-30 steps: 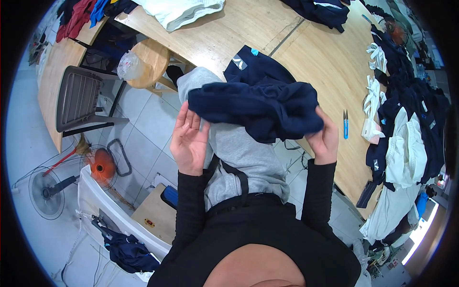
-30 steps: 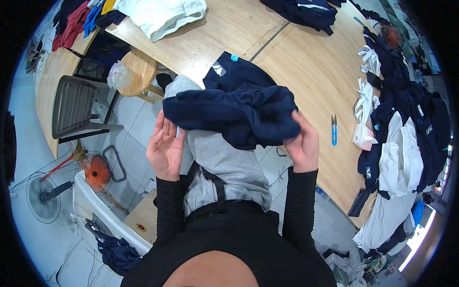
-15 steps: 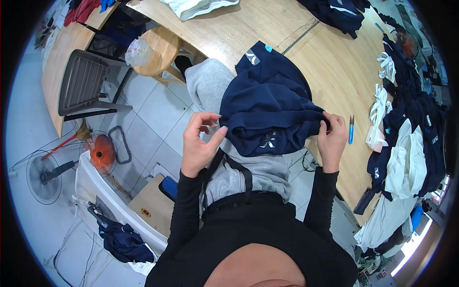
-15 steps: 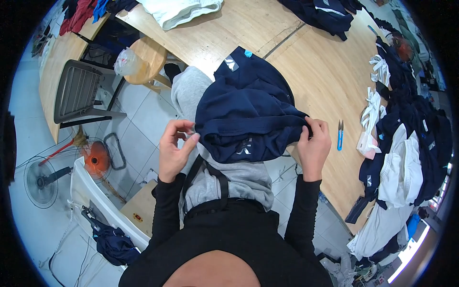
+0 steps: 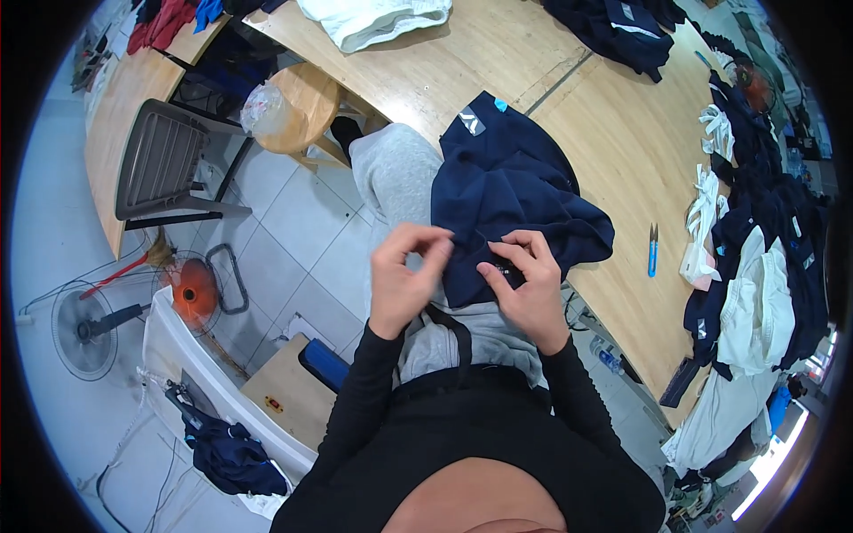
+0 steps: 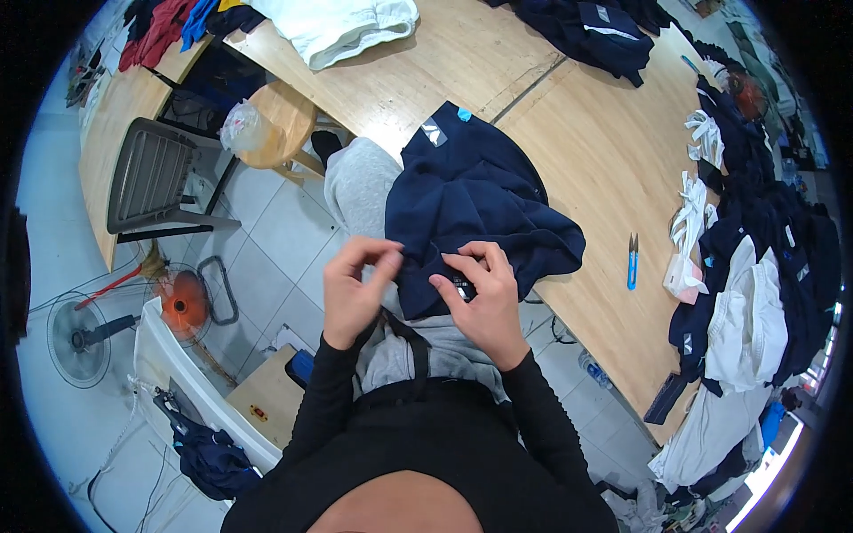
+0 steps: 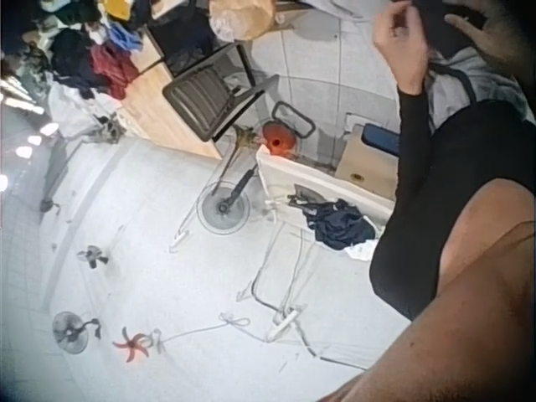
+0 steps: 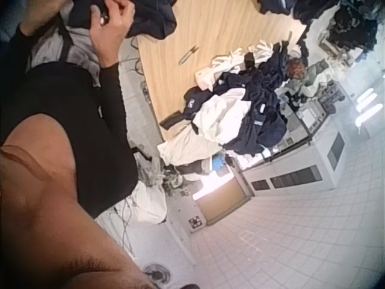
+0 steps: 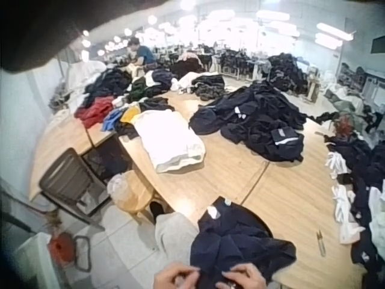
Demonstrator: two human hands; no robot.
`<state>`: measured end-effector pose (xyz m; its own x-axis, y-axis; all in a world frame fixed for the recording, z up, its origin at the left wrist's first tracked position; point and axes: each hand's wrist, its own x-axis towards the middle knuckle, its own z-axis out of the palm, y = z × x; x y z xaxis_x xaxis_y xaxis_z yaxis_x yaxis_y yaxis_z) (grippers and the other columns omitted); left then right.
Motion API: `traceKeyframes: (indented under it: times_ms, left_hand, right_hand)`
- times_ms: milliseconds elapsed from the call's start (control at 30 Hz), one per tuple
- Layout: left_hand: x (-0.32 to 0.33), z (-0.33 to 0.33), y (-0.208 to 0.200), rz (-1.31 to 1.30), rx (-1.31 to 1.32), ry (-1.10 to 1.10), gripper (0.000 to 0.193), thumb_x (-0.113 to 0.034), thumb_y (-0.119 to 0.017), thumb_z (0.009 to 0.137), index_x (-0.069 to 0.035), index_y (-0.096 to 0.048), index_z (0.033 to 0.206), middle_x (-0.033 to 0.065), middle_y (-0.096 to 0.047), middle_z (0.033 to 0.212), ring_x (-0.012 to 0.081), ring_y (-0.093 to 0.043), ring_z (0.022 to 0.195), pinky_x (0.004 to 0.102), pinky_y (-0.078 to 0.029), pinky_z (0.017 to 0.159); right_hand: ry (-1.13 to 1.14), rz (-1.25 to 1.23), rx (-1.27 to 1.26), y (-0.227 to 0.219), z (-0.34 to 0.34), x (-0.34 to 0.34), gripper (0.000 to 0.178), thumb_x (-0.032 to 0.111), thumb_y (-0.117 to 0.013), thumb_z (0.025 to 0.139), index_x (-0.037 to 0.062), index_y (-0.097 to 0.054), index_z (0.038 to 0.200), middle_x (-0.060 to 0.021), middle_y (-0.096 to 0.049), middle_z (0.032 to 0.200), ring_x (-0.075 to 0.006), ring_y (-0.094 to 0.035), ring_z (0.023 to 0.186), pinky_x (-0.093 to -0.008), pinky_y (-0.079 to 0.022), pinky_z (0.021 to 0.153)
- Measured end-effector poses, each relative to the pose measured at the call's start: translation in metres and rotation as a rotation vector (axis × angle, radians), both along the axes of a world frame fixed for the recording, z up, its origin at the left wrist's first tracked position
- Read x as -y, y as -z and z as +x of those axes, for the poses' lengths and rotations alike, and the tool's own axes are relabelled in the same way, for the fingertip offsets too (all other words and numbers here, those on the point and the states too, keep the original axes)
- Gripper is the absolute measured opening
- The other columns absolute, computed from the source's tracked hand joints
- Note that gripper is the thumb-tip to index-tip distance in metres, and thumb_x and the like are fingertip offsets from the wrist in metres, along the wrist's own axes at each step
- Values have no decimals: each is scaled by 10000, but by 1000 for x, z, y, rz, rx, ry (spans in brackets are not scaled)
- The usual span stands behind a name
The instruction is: The recorder uses thread snips to trim loose threads and inspect dark-colored sports shorts on a factory workbench.
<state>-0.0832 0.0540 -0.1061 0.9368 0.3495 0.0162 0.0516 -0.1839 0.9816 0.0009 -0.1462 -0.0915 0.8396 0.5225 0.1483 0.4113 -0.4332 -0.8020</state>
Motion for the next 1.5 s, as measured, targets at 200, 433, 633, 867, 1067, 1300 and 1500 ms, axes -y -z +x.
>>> traceKeyframes:
  times_ms: [200, 433, 633, 867, 1067, 1300, 1500]
  left_hand:
    - [-26, 50, 22, -108, -96, -362, 210, -145, -766, 1012, 10, -767, 1153, 102, -745, 981, 142, -700, 892, 283, -553, 764]
    - [-37, 71, 46, 245, -115, -294, 227, -173, -752, 1036, 52, -778, 1044, 83, -760, 901, 152, -664, 843, 320, -556, 807]
    - [-40, 67, 51, 60, -73, -268, 299, -273, -677, 1107, -5, -649, 978, 15, -609, 835, 101, -529, 749, 262, -448, 679]
    - [-41, 43, -2, -255, -170, -156, 303, -295, -607, 1142, -26, -640, 1008, 94, -705, 848, 175, -682, 725, 262, -557, 680]
    - [-17, 36, -31, -641, -198, -202, 261, -261, -600, 1145, -17, -592, 1054, 41, -596, 781, 146, -580, 651, 273, -548, 645]
    - [17, 41, -23, -802, -5, -103, 241, -237, -535, 1163, -7, -516, 1094, 111, -652, 1004, 327, -773, 961, 472, -657, 991]
    - [31, 43, -37, -816, -9, -90, 209, -175, -507, 1166, 10, -516, 1070, 183, -712, 1001, 388, -778, 993, 636, -599, 1055]
  right_hand:
    - [18, 13, -29, -10, 6, 4, 287, 133, -898, 833, -13, -783, 1052, -147, -654, 1096, -301, -677, 913, -376, -558, 815]
    - [38, 19, 113, 15, -5, 9, 289, 269, -889, 835, 54, -768, 986, -113, -663, 1108, -333, -671, 1018, -443, -552, 860]
    - [47, -14, 31, 5, -16, 26, 281, 268, -836, 906, 39, -735, 1035, -110, -587, 1156, -320, -619, 1105, -446, -520, 936]
    - [62, 41, 30, 7, -10, 26, 260, 254, -827, 918, 30, -736, 1014, -125, -618, 1132, -334, -656, 1044, -428, -547, 864]
    - [463, 20, 128, -11, 59, 64, 201, 196, -779, 930, 37, -752, 1051, -204, -720, 1041, -382, -692, 1014, -452, -565, 861]
    - [937, -667, 247, 54, 106, 195, 532, 269, -767, 918, -18, -616, 1340, -246, -626, 1389, -427, -563, 1333, -547, -456, 1104]
    - [1083, -674, 452, 112, 84, 220, 432, 218, -739, 930, 20, -646, 1303, -191, -631, 1287, -377, -583, 1221, -564, -454, 1017]
